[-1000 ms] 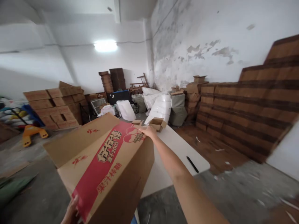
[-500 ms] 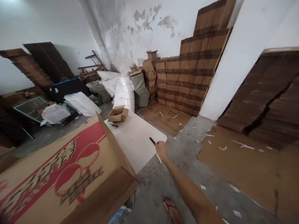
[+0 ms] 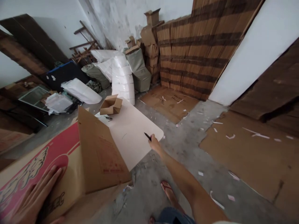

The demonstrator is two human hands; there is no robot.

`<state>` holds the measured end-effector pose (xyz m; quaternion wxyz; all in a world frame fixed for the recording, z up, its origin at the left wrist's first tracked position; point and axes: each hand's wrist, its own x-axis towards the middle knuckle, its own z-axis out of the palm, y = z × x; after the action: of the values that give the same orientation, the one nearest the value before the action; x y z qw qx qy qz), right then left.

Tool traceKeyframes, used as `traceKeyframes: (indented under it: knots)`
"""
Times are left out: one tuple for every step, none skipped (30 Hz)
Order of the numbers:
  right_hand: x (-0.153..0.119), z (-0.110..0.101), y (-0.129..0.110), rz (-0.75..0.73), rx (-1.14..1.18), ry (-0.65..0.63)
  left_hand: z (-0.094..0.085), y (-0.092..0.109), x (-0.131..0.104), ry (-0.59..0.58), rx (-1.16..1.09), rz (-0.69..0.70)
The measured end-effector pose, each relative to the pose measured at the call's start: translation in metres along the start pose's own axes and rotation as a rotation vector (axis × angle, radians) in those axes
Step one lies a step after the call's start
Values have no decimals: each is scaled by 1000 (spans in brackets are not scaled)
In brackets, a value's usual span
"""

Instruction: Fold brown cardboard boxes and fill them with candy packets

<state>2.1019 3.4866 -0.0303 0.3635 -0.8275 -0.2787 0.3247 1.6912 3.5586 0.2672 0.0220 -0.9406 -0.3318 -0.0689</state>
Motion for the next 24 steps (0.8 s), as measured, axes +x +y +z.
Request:
traceKeyframes:
  knots:
    - [-11,-1,1,-17,49,-30,-1,6,8,0,15,-30]
    - [-24,-2,2,-40,96,-57,-1,10,16,-1,29,-58]
    - [-38,-2,1,-63,135,-79,-1,13,23,-4,40,-74]
    - [-52,-2,0,-92,177,-101,0,15,29,-9,47,-81]
    - [-67,-1,-1,-127,228,-117,1,18,34,-13,51,-80]
    - [-81,1,-3,-163,290,-126,1,20,37,-14,54,-79]
    - [-95,2,-5,-199,356,-129,2,22,37,-14,59,-84]
    - [-108,4,-7,-231,416,-122,2,25,36,-15,62,-93]
    - [-121,7,-9,-254,460,-104,1,27,34,-16,61,-110]
    - [-133,9,-10,-265,478,-78,0,29,30,-18,55,-129]
    - [-144,12,-11,-267,463,-51,-2,31,26,-20,39,-147]
    - [-155,16,-12,-271,428,-28,-4,33,21,-24,18,-165]
    - [-165,20,-12,-285,375,-5,-6,35,16,-27,-1,-179]
    - [-175,24,-12,-306,312,14,-8,35,12,-31,-15,-188]
    - [-185,29,-12,-333,242,27,-10,36,8,-36,-22,-191]
    - [-194,34,-12,-363,169,36,-11,36,4,-40,-22,-188]
    - [-202,38,-12,-390,98,44,-12,35,1,-43,-18,-182]
    - [-210,43,-13,-414,35,46,-12,34,-1,-44,-12,-175]
    - [-217,46,-14,-436,-16,45,-12,33,-3,-42,-7,-170]
    - [-223,50,-15,-458,-54,44,-11,32,-5,-40,-5,-170]
    - [-228,52,-17,-481,-80,43,-10,31,-6,-36,-4,-173]
    - [-232,54,-20,-504,-97,41,-9,30,-7,-32,-3,-175]
    - [-235,57,-22,-526,-105,42,-8,30,-7,-27,-2,-176]
    - [-237,59,-25,-548,-107,46,-7,29,-7,-25,0,-171]
